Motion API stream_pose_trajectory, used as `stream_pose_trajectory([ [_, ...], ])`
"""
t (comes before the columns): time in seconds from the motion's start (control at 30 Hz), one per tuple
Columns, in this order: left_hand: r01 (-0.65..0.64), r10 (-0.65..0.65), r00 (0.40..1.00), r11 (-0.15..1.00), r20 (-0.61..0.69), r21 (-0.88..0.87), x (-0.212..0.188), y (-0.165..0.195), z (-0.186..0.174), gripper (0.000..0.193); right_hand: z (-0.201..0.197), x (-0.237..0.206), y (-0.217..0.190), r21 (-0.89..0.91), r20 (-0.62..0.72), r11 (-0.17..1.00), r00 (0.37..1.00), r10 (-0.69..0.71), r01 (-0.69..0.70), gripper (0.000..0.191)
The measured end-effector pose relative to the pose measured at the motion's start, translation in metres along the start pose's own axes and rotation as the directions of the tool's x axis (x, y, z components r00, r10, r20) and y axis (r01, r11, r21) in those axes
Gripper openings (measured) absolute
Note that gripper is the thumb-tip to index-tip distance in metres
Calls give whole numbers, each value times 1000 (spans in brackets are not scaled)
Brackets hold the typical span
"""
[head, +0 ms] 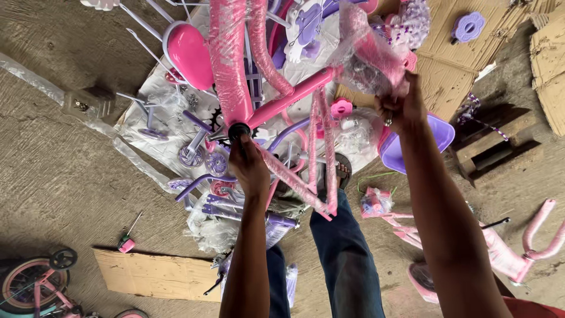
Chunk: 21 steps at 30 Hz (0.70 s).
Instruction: The person assembles a pink bicycle handlebar by inserting it into the stem, aligning the clamp, and tightening the bolts with a wrench. They then handle a purple handlebar and other bicycle parts on the floor.
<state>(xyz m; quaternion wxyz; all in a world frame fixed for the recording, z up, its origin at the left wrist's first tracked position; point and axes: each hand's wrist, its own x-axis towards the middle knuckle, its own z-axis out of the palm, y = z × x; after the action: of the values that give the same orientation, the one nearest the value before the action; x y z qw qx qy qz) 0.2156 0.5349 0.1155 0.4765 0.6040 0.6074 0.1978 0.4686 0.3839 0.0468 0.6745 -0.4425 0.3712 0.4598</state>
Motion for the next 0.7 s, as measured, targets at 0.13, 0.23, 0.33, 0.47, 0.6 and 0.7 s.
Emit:
stream_pose_trajectory([
  [0.13, 46, -41, 998, 984, 37, -171, -19, -10, -14, 40, -15, -13, 20, 131, 49, 988, 996, 73, -79, 51],
  [0.23, 117, -108, 993, 923, 46, -366, -34, 1, -24, 35, -19, -28, 40, 76, 70, 993, 994, 80, -85, 58],
  [0.33, 86, -90, 996, 894, 12, -439, -59, 34, -42, 30, -19, -54, 70, -36, 73, 999, 997, 22, -19, 66],
  [0.47, -83, 59, 994, 960, -97, -268, -101, 101, -79, 28, -17, -100, 116, 128, 157, 945, 947, 281, -302, 88],
  [0.6, -310, 305, 951, 936, -53, -169, -129, 174, -113, 29, -3, -148, 156, -43, 247, 966, 935, 256, -253, 62],
  [0.7, -382, 376, 923, 920, -79, -85, -152, 222, -134, 33, 7, -170, 157, -306, 206, 930, 939, 274, -205, 66],
])
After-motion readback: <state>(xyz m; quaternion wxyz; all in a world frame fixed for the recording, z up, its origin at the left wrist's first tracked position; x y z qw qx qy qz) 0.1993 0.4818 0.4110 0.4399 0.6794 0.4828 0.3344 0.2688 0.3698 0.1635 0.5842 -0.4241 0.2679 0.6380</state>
